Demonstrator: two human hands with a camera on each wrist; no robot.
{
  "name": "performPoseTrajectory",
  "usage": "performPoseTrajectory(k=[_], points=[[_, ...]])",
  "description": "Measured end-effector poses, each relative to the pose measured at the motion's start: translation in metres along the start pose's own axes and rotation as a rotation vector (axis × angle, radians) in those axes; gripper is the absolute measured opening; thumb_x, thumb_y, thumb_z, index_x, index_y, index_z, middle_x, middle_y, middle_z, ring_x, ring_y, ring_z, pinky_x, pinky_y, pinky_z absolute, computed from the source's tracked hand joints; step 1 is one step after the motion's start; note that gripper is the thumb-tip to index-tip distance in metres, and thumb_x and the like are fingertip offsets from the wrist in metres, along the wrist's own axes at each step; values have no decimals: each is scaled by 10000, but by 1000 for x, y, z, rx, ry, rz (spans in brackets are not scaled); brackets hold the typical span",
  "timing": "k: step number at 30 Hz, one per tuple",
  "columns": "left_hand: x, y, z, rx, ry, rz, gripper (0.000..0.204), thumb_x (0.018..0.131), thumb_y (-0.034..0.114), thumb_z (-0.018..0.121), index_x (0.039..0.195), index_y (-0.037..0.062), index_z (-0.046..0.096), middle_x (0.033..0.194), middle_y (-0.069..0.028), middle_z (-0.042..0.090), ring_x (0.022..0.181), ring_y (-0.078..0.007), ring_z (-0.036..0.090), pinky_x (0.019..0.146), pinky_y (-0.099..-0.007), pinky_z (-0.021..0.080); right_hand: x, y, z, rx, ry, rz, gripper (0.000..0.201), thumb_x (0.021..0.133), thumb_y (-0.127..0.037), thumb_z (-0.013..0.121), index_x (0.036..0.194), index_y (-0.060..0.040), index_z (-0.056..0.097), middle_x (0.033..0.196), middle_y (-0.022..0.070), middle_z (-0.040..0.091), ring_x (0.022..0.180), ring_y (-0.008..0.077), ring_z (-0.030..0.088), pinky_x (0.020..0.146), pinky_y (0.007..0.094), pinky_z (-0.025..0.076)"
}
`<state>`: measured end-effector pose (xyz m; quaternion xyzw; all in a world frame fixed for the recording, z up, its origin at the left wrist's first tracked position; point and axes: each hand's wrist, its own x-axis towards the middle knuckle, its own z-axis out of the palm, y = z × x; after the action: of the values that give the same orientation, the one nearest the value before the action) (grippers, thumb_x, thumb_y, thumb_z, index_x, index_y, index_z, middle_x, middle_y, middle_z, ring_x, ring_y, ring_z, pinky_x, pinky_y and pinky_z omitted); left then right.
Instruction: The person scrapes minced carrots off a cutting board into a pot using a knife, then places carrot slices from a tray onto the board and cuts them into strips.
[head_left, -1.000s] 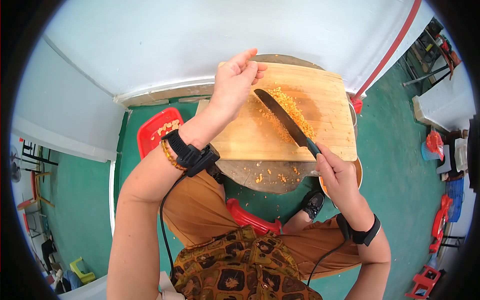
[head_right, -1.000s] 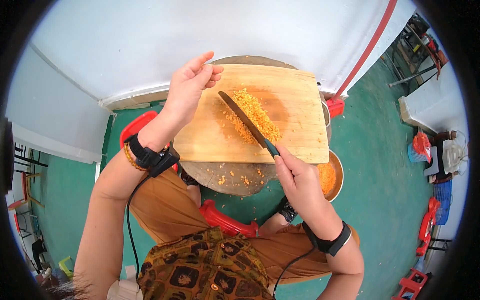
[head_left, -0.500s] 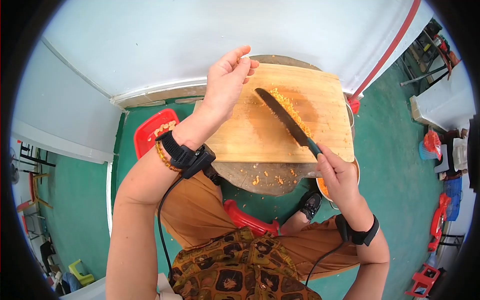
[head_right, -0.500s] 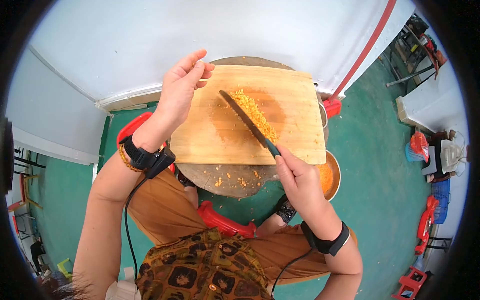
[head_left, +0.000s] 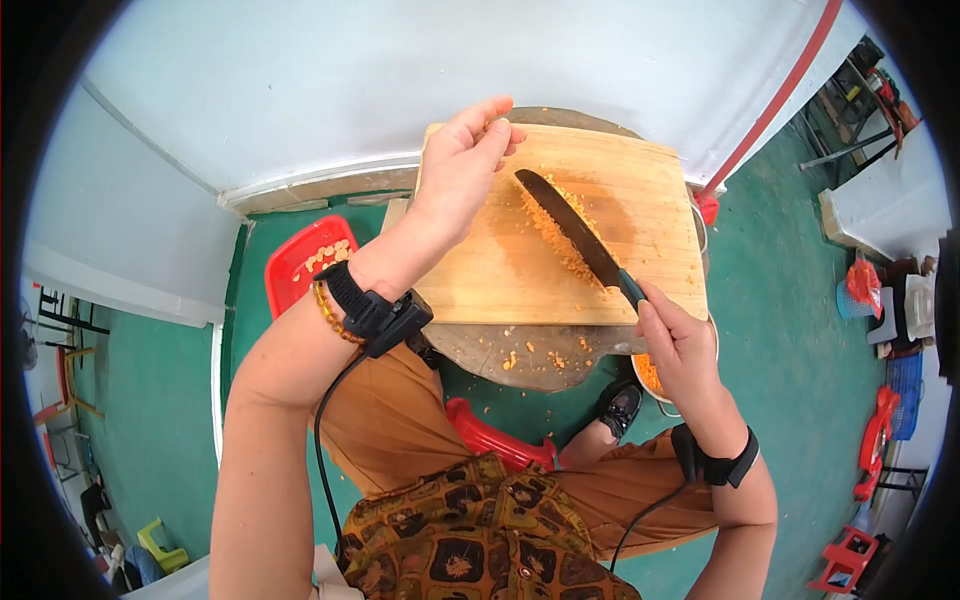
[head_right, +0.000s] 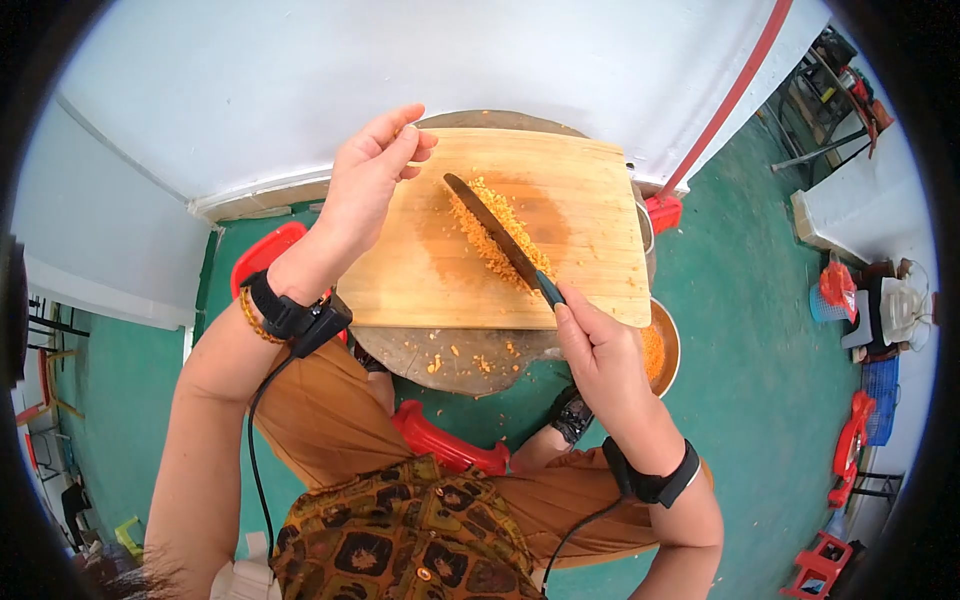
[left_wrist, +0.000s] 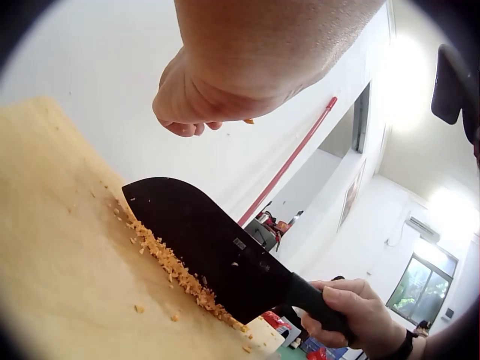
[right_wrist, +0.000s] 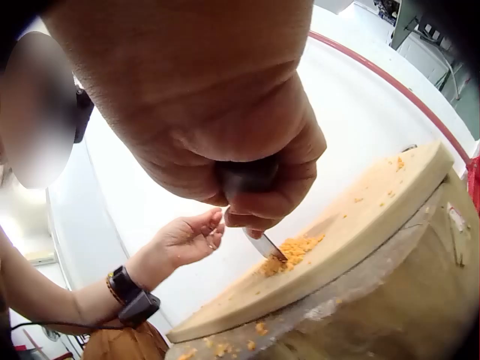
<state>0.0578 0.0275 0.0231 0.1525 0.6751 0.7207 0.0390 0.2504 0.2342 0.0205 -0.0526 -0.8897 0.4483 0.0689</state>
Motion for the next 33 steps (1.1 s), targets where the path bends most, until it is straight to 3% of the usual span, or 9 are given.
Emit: performPoseTrajectory(k=[5,17,20,26,29,33], points=[[-3,0,3,-22,-8,-3,384,954,227,535,1297,55,518,1014,-26,641,935,-86,557,814,-251,438,-1,2,0,115,65,-3,300,938,-125,559,1189,37,584,679,4,531,629,51,477,560,214,415],[-3,0,6,17,3,11,377,959,230,525,1290,50,525,1008,-30,642,944,-91,558,823,-258,438,3,7,1,15,-7,44,303,942,-127,550,1194,40,580,670,1,512,619,48,474,555,212,412],[-3,-2,3,7,-11,12,382,959,231,524,1294,48,520,1004,-28,642,943,-91,559,826,-258,438,0,6,0,145,41,21,304,948,-132,536,1201,34,575,674,0,520,631,50,482,562,215,415],[-3,1,3,13,2,9,388,960,228,523,1302,46,512,997,-27,642,933,-89,558,821,-258,438,6,14,-3,28,0,68,310,953,-142,531,1211,26,574,702,-4,541,655,54,494,578,215,422],[-5,2,3,0,-5,2,386,961,226,521,1300,43,513,996,-29,641,930,-89,558,817,-259,440,5,10,-3,124,89,4,309,952,-145,535,1210,20,578,705,-6,539,654,55,493,578,217,421],[-5,3,4,28,-5,6,386,961,225,522,1300,40,512,995,-29,641,928,-87,557,813,-259,441,7,12,-2,90,8,75,308,949,-142,539,1211,16,579,709,-8,539,656,56,495,581,217,423]])
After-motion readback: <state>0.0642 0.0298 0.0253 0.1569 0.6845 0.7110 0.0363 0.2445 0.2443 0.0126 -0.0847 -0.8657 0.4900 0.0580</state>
